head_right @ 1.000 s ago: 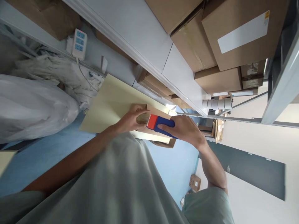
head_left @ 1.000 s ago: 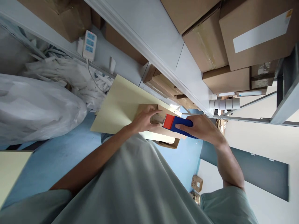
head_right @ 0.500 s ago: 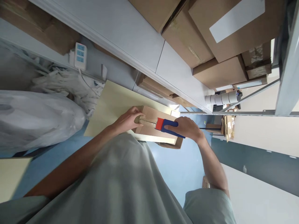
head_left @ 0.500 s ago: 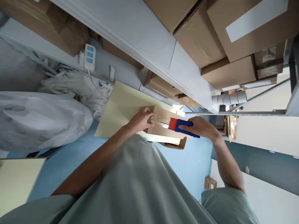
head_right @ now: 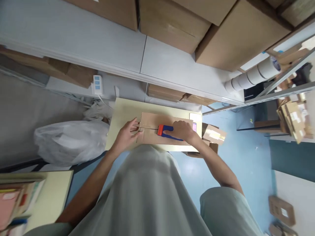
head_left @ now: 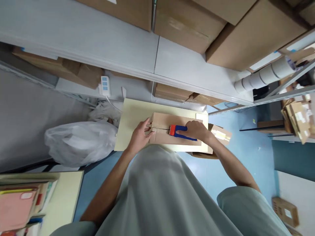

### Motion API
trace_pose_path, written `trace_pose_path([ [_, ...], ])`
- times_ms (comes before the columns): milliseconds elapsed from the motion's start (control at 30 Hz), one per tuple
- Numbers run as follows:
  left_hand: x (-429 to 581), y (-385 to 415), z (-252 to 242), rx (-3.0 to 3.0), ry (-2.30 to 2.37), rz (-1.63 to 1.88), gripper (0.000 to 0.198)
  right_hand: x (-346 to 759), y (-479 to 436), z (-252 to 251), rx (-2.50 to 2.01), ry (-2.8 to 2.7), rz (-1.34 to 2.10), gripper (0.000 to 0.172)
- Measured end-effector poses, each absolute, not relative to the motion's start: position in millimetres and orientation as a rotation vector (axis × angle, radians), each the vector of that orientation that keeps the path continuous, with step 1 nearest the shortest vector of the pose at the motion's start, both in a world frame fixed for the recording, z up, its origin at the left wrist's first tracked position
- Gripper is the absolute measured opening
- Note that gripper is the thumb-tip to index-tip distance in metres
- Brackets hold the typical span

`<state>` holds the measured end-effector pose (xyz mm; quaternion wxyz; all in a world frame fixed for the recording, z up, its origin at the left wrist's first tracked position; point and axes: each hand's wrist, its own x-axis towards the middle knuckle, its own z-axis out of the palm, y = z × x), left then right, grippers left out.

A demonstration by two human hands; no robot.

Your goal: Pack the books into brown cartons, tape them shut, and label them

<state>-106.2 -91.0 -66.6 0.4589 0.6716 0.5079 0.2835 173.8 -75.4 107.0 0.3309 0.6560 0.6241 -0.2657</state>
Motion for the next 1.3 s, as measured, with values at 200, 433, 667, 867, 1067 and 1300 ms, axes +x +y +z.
trace_pose_path([
  [200,-40.2,-112.2,-55.7,1.702,1.81,0.542,0.075,179.1,-89.2,101.6,1.71,1.76,-0.742,0.074],
  [433,3.0,-114.0,-59.7,1.82,2.177,0.413,0.102,186.0,-87.8,94.4,1.73,1.891,-0.848,0.062],
  [667,-5.2,-103.6,-65.8,1.858,2.215,0.362,0.105,293.0,-105.1,114.8,1.739,1.904,-0.922,0.06],
  [867,-6.1,-100.9,-68.5,1.851,2.21,0.347,0.098,442.5,-139.9,118.7,1.809,1.672,-1.038,0.065],
  [1067,-8.7,-100.1,-72.2,1.911,2.223,0.357,0.094,445.0,-134.7,85.1,1.798,1.715,-1.032,0.068],
  [1300,-9.6,-92.2,-72.5,1.899,2.247,0.274,0.101,458.9,-130.0,90.4,1.767,1.696,-1.177,0.069],
])
